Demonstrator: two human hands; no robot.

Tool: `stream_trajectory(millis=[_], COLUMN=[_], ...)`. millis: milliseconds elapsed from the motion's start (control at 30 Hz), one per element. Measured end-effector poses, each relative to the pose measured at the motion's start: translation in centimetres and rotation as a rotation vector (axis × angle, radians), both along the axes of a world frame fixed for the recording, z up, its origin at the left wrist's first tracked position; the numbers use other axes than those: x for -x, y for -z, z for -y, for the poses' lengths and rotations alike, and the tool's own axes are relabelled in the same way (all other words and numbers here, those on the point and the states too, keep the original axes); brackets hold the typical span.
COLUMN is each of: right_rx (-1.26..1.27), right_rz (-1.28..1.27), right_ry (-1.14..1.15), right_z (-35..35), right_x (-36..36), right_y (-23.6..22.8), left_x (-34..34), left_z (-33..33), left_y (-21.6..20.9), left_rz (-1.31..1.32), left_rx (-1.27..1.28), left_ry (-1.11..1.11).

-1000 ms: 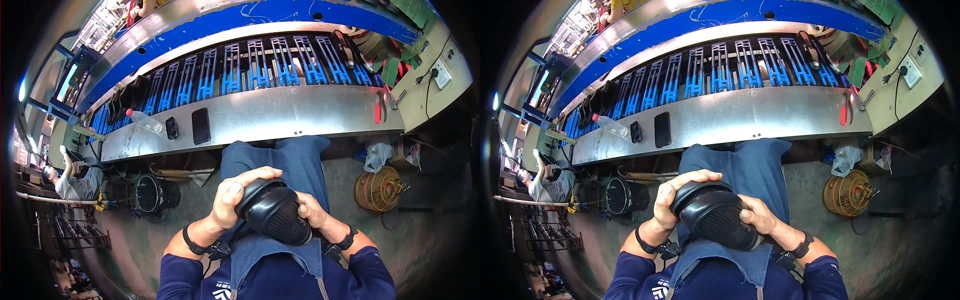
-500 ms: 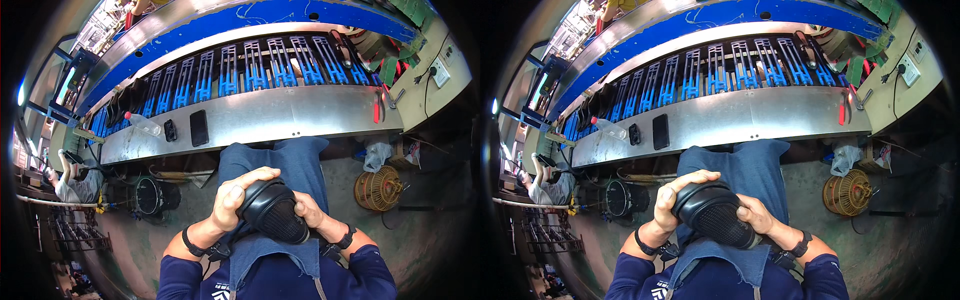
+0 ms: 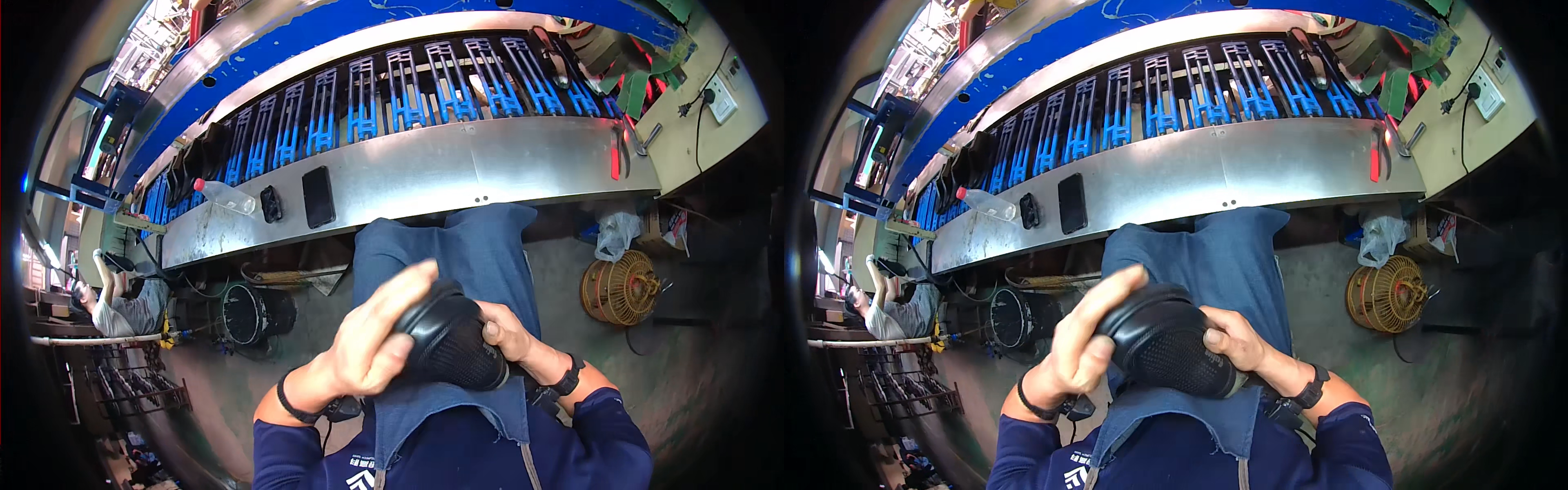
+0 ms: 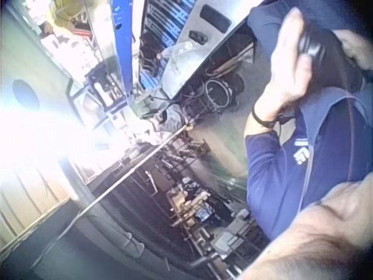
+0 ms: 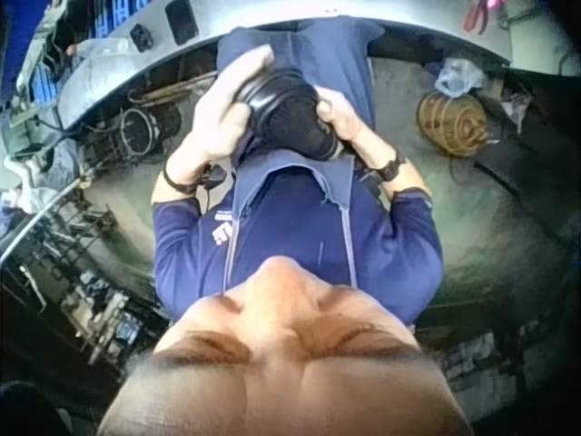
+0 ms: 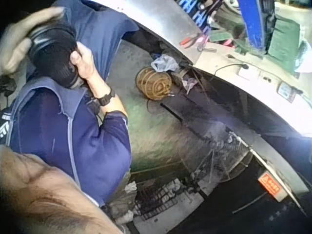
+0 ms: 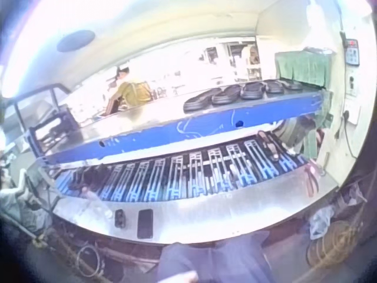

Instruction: Insert shoe lasts into uppers and place them onto a conveyor system for industrial shoe manufacturing.

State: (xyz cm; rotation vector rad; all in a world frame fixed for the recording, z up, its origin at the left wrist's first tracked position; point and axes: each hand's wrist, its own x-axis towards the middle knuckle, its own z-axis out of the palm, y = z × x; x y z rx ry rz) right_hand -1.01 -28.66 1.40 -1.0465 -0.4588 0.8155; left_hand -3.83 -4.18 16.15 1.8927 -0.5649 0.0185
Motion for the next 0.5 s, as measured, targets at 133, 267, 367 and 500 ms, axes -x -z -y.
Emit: stream_trajectory(millis=[133,267,367,500], right_rx=[-0.004,-0.004,-0.039,-0.239], right_rz=[-0.010,-0.064,-0.068,-0.218], right_ry=[0.032,0.012,0.025,0.135], right_z=[-0.2,0.1,0.4,0.5], right_x=[-0.7,-1.1,-1.1,-1.5], right_y=[-0.5,-1.1,-1.1,0.8], left_x=[-0.3,-0.2,-0.8,-1.3], left_z=[1.0,3.0,3.6,4.8], left_y=[-0.8,2.8,3.6,4.9], left_rz=[0.178,0.338,0.414,0.247], left_rx=[-0.174,-0.155,-0.148,0.055], left_ry=[-0.046,-0.202,-0.230,-0.165])
